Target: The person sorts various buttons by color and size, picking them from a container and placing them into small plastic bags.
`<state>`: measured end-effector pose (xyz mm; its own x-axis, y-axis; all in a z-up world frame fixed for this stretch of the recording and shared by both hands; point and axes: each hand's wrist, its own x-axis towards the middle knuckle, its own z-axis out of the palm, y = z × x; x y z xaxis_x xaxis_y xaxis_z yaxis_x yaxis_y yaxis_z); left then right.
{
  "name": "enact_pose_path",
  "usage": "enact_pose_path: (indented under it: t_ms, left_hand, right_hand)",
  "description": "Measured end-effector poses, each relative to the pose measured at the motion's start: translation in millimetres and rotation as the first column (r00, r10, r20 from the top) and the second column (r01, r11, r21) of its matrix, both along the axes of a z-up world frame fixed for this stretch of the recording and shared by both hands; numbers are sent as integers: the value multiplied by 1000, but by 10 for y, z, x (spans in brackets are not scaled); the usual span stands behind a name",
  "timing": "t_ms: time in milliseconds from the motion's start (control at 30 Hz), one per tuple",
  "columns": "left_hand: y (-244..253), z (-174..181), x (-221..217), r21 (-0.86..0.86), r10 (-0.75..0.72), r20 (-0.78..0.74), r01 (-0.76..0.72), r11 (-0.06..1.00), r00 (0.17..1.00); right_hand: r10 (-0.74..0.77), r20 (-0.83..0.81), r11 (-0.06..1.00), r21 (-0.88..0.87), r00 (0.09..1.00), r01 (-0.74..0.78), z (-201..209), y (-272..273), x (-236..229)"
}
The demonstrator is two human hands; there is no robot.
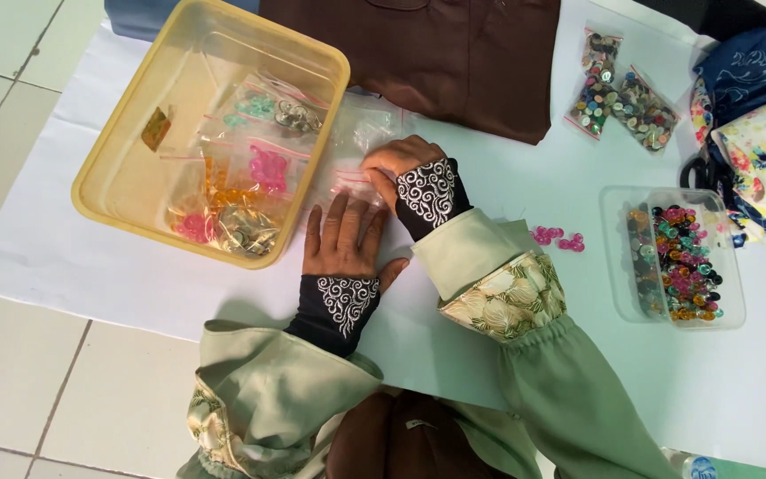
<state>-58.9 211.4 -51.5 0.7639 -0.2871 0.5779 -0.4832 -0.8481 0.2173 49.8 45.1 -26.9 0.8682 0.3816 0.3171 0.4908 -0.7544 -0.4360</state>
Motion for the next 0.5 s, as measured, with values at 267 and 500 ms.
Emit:
enact_pose_path:
  t_ms: [267, 500]
  left_hand:
    - [0, 184, -49, 10, 27, -73, -26, 1000, 997]
    - [16, 133, -14, 96, 47, -50, -42, 995, 998]
  right_hand:
    - [-74, -201, 979, 175, 977, 110, 349, 25, -128]
    - [-76, -267, 887, 422, 961, 188, 441, -113, -147]
